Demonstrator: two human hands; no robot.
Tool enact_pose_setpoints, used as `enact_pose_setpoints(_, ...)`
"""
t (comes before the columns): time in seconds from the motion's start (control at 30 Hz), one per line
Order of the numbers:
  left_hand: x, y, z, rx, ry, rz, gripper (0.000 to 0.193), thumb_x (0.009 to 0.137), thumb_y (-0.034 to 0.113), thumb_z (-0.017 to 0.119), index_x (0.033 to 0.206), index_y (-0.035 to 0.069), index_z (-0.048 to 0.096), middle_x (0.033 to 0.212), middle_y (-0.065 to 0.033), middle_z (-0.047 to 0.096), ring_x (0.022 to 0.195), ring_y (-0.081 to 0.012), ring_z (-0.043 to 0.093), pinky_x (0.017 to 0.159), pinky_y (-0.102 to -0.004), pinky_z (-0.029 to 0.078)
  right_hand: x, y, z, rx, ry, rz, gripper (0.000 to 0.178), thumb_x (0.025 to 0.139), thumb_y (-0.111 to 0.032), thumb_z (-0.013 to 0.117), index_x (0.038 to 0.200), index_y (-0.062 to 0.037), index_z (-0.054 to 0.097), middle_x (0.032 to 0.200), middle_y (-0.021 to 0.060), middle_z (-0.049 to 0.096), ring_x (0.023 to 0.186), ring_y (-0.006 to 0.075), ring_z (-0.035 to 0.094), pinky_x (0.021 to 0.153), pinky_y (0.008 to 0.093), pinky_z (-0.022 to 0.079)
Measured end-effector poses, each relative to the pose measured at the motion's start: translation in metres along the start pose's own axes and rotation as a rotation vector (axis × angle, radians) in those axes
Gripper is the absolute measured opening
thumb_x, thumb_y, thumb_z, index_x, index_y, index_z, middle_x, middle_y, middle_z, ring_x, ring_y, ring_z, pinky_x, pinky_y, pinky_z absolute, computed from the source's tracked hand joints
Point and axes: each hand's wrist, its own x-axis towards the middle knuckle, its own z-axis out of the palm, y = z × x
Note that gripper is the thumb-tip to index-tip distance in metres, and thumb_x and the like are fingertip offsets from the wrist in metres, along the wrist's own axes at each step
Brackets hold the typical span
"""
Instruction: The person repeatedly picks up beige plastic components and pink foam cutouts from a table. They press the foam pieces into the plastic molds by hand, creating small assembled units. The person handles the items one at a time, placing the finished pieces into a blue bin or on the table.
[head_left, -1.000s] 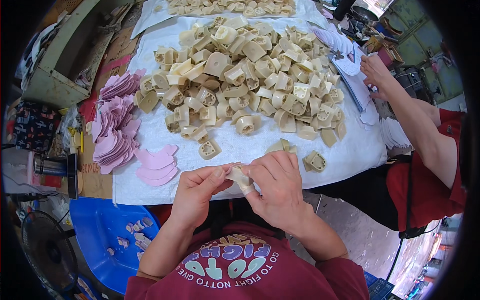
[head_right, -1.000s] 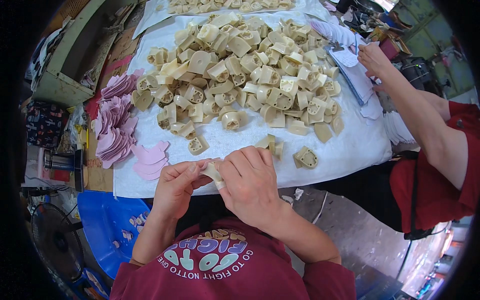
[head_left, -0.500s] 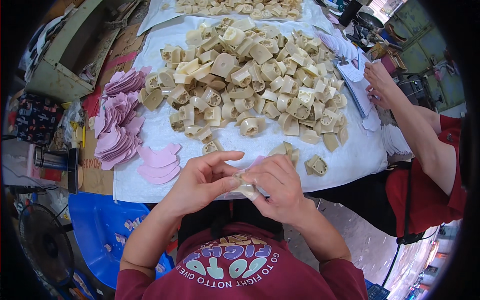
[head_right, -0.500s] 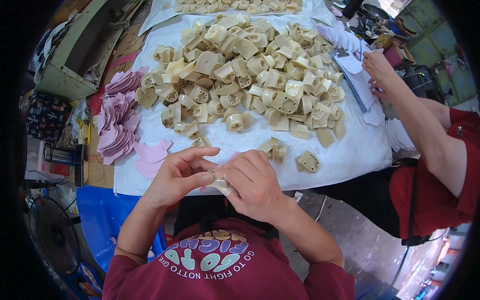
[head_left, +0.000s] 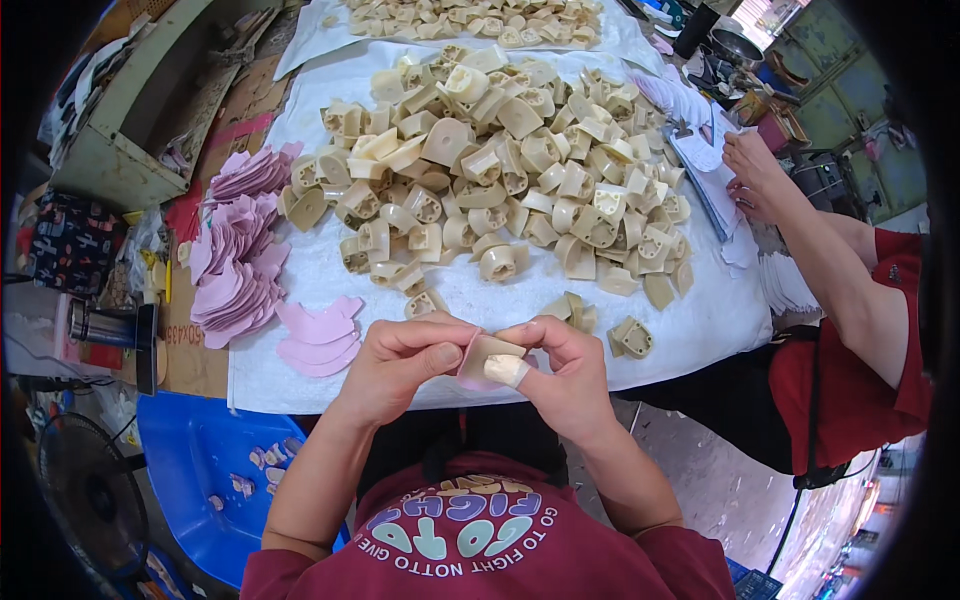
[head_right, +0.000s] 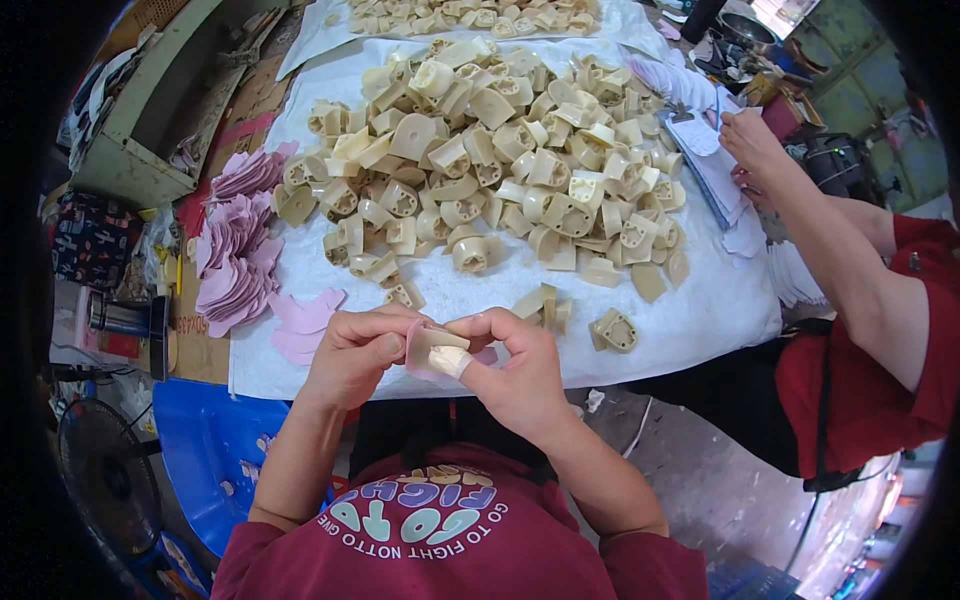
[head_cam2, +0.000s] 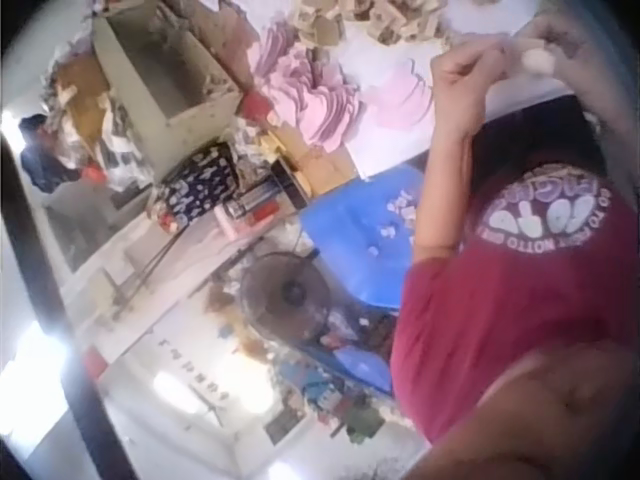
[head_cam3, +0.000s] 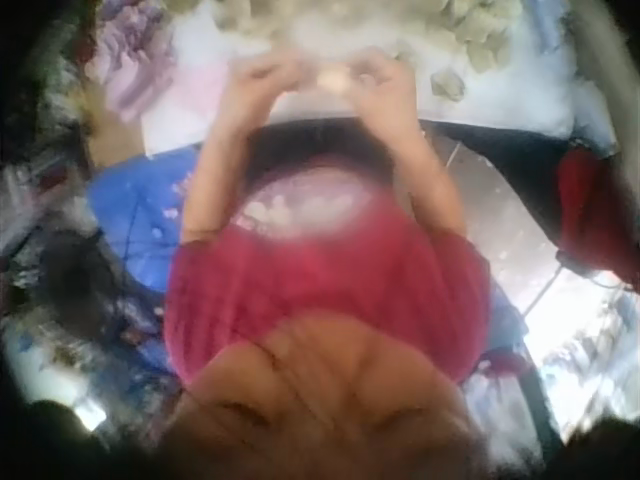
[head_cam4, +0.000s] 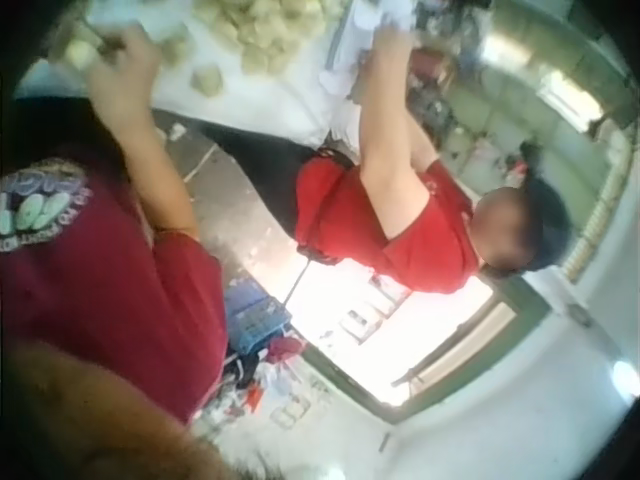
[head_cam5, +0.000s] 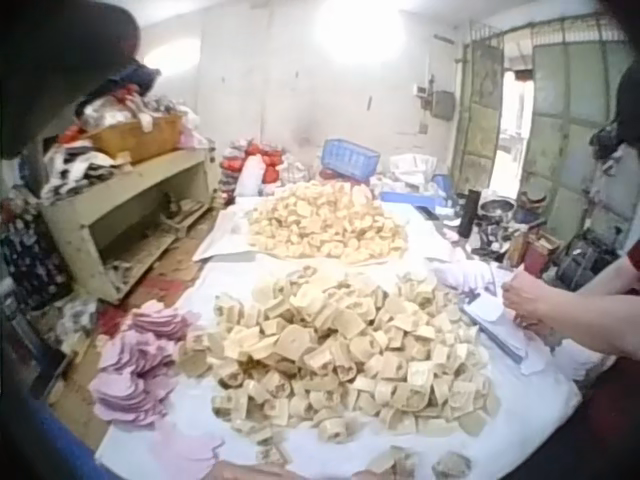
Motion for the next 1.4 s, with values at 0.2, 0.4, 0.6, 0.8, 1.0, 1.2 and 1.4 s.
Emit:
enact_pose_setpoints(0.2,0.000,0.009,0.012,0.342,0.098,0.090,0.013,0.085,0.003,0.064,0.097,0.000,0.068,0.100,-0.0104,0.064,0.090,-0.0170,0.061,0.079,-0.0297,0.049,-0.004,0.003,0.013,-0.118,0.025,0.076,0.018,0.077,-0.007,0.073,0.094,-0.0017,0.067,0.086,0.0014,0.067,0.078,0.0076,0.058,0.071,0.0248,0.046)
enact_pose_setpoints(0.4,0.004,0.012,0.012,0.455,0.043,0.155,0.008,0.081,0.000,0.064,0.089,0.001,0.064,0.100,-0.0115,0.059,0.094,-0.0233,0.060,0.082,-0.0341,0.046,-0.001,0.007,0.002,-0.046,-0.047,0.075,0.016,0.079,-0.007,0.070,0.091,0.0008,0.063,0.082,0.0025,0.066,0.075,0.0076,0.060,0.068,0.0240,0.049)
enact_pose_setpoints(0.6,0.002,0.010,0.025,0.825,0.171,0.376,0.008,0.079,0.000,0.064,0.087,0.002,0.062,0.093,-0.0096,0.057,0.100,-0.0258,0.057,0.087,-0.0338,0.043,0.001,0.005,0.007,0.031,-0.060,0.139,0.016,0.078,-0.007,0.070,0.089,0.0021,0.062,0.080,0.0042,0.067,0.071,0.0086,0.061,0.065,0.0252,0.051)
enact_pose_setpoints(0.8,-0.003,0.012,0.024,0.673,0.090,0.280,0.008,0.079,0.001,0.066,0.086,0.003,0.063,0.100,-0.0117,0.055,0.108,-0.0304,0.054,0.091,-0.0395,0.042,-0.004,-0.004,-0.004,-0.186,-0.078,-0.013,0.013,0.075,-0.006,0.070,0.085,-0.0016,0.063,0.074,0.0060,0.063,0.070,0.0150,0.062,0.063,0.0294,0.050)
enact_pose_setpoints(1.0,-0.018,0.019,0.039,0.679,0.139,0.261,0.015,0.077,0.002,0.071,0.091,0.003,0.064,0.109,-0.0120,0.052,0.103,-0.0252,0.056,0.089,-0.0398,0.046,-0.001,-0.011,-0.008,-0.410,-0.029,-0.414,0.020,0.069,-0.008,0.074,0.087,-0.0066,0.066,0.075,0.0050,0.063,0.073,0.0233,0.060,0.066,0.0337,0.045)
enact_pose_setpoints(1.2,-0.032,0.010,0.036,0.506,-0.048,0.456,0.018,0.079,-0.005,0.068,0.094,0.003,0.063,0.124,-0.0197,0.042,0.101,-0.0252,0.062,0.083,-0.0327,0.052,-0.014,-0.021,-0.016,-0.691,0.031,-0.651,0.063,0.070,-0.023,0.078,0.125,-0.0008,0.055,0.132,0.0204,0.049,0.121,0.0352,0.048,0.098,0.0437,0.038)
enact_pose_setpoints(1.4,-0.029,0.003,0.024,0.502,0.079,0.577,0.024,0.080,-0.008,0.065,0.098,0.003,0.055,0.127,-0.0207,0.037,0.104,-0.0320,0.062,0.084,-0.0369,0.054,-0.025,0.008,-0.023,0.046,0.052,-0.198,0.091,0.070,-0.028,0.080,0.143,-0.0003,0.034,0.153,0.0181,0.022,0.139,0.0293,0.028,0.110,0.0431,0.025)
